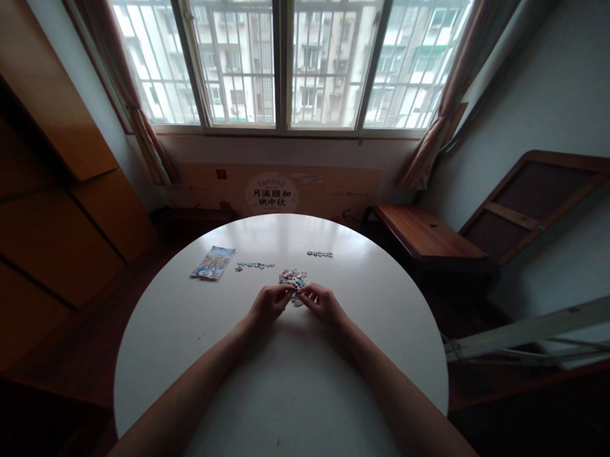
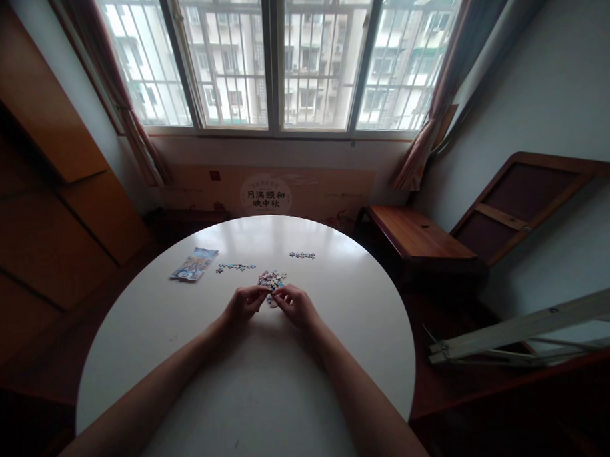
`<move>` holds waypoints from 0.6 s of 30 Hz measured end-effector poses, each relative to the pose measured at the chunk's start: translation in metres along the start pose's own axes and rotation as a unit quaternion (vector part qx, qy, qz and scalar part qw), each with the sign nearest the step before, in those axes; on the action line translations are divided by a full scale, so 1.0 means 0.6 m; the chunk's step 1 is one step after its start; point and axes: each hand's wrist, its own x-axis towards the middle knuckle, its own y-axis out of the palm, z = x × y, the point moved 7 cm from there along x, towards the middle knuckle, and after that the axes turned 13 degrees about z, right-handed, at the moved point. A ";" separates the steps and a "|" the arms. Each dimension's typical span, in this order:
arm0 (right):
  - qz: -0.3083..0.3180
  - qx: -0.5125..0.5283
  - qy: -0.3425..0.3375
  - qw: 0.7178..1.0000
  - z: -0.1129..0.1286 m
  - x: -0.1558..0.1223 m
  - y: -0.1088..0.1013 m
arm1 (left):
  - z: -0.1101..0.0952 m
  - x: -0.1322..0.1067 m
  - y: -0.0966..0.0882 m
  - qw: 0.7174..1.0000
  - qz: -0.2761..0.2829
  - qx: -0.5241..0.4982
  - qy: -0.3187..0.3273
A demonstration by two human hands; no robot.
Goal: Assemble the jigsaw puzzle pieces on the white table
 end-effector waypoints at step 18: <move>0.026 0.058 0.031 0.997 -0.014 0.002 0.006 | -0.026 -0.007 -0.005 0.996 0.009 0.065 0.053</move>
